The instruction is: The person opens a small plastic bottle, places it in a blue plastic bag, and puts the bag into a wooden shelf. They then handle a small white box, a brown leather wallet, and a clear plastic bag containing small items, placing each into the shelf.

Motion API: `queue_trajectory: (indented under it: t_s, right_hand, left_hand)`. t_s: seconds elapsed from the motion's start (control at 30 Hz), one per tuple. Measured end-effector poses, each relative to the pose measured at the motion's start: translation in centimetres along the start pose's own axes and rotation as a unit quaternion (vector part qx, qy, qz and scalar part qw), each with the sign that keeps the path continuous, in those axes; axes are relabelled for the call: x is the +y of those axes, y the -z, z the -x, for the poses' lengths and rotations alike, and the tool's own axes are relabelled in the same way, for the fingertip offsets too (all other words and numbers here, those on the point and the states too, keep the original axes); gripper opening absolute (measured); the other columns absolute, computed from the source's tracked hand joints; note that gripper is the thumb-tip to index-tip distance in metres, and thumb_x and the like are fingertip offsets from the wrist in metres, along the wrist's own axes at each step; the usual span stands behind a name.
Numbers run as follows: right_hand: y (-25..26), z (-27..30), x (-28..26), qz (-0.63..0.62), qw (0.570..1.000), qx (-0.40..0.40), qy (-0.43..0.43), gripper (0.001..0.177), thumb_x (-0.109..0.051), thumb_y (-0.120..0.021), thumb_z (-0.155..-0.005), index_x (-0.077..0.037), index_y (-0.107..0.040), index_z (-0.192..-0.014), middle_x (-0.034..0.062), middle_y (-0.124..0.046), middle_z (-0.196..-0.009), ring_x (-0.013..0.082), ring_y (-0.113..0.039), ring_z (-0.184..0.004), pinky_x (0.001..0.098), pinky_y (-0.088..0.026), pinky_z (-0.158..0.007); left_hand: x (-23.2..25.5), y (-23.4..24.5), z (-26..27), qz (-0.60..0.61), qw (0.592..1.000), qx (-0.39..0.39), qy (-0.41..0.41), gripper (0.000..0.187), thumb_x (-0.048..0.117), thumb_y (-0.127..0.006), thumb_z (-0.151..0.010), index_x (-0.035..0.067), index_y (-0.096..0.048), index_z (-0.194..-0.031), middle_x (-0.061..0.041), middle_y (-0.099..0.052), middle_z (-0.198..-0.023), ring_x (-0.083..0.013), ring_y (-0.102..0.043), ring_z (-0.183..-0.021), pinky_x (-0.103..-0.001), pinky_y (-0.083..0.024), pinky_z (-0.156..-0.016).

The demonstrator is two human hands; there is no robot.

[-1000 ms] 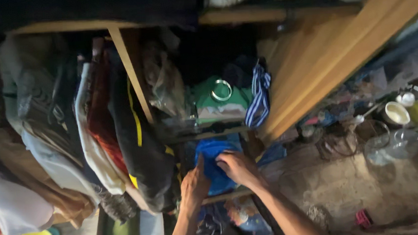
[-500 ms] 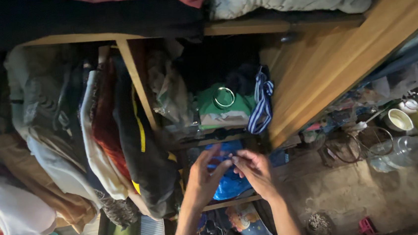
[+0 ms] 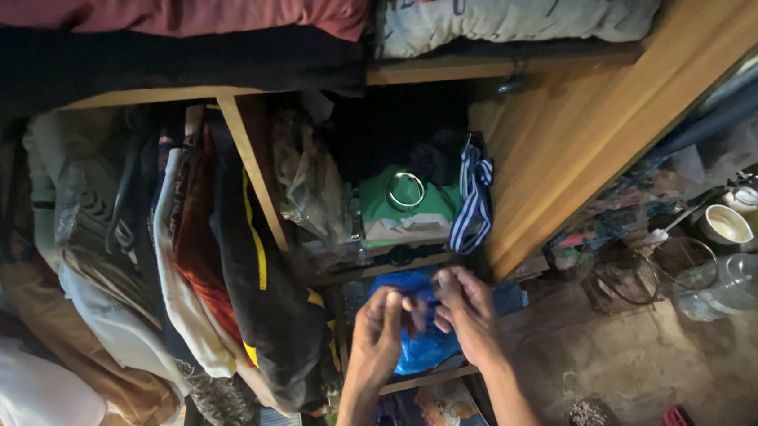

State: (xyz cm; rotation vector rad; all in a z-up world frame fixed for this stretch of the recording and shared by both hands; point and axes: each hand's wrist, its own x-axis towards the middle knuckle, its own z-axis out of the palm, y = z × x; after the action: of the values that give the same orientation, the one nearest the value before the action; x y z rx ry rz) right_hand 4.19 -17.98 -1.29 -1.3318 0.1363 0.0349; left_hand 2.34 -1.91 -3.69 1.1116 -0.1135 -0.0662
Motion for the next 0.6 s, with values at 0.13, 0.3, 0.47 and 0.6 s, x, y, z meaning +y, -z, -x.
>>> queue_trajectory:
  t_s: [0.13, 0.3, 0.47, 0.6]
  right_hand:
    - [0.4, -0.2, -0.6, 0.03, 0.998, 0.048, 0.028, 0.025, -0.029, -0.063, -0.101, -0.005, -0.064, -0.098, -0.0025, -0.05, -0.07, 0.0051, -0.043, -0.052, 0.0231, -0.037, -0.045]
    - [2.5, -1.5, 0.7, 0.115, 0.988, 0.034, 0.093, 0.018, -0.008, -0.072, -0.09, -0.006, -0.067, -0.108, -0.0024, -0.058, -0.07, 0.0054, -0.053, -0.055, 0.0222, -0.043, -0.048]
    - [5.0, -1.8, 3.8, 0.148, 0.984, 0.012, 0.101, 0.023, -0.001, -0.072, -0.089, -0.005, -0.069, -0.111, -0.0051, -0.057, -0.084, 0.0031, -0.054, -0.067, 0.0208, -0.052, -0.058]
    - [6.2, -1.0, 4.6, 0.076, 0.992, -0.064, 0.083, 0.025, 0.0, -0.071, -0.091, -0.004, -0.066, -0.115, -0.0053, -0.053, -0.091, 0.0013, -0.054, -0.078, 0.0218, -0.057, -0.066]
  left_hand:
    - [-2.8, 0.0, -1.1, -0.105, 0.993, -0.002, 0.06, 0.032, 0.026, -0.062, -0.109, 0.003, -0.069, -0.088, -0.001, -0.056, -0.071, -0.0076, -0.045, -0.064, -0.028, -0.037, -0.057]
    - [-2.7, -0.2, -1.9, -0.218, 0.972, -0.044, -0.07, 0.016, 0.017, -0.072, -0.096, 0.001, -0.074, -0.098, 0.0, -0.067, -0.083, -0.005, -0.058, -0.078, -0.023, -0.049, -0.068]
    - [-2.7, -0.3, -2.3, -0.18, 0.979, -0.026, -0.092, 0.018, 0.015, -0.07, -0.095, -0.002, -0.073, -0.1, -0.004, -0.066, -0.096, -0.0102, -0.066, -0.079, -0.025, -0.055, -0.068]
    - [-2.6, -0.4, -2.4, -0.185, 0.974, 0.009, 0.127, 0.026, 0.021, -0.066, -0.098, 0.008, -0.067, -0.12, -0.006, -0.067, -0.079, -0.0095, -0.063, -0.07, -0.028, -0.059, -0.061]
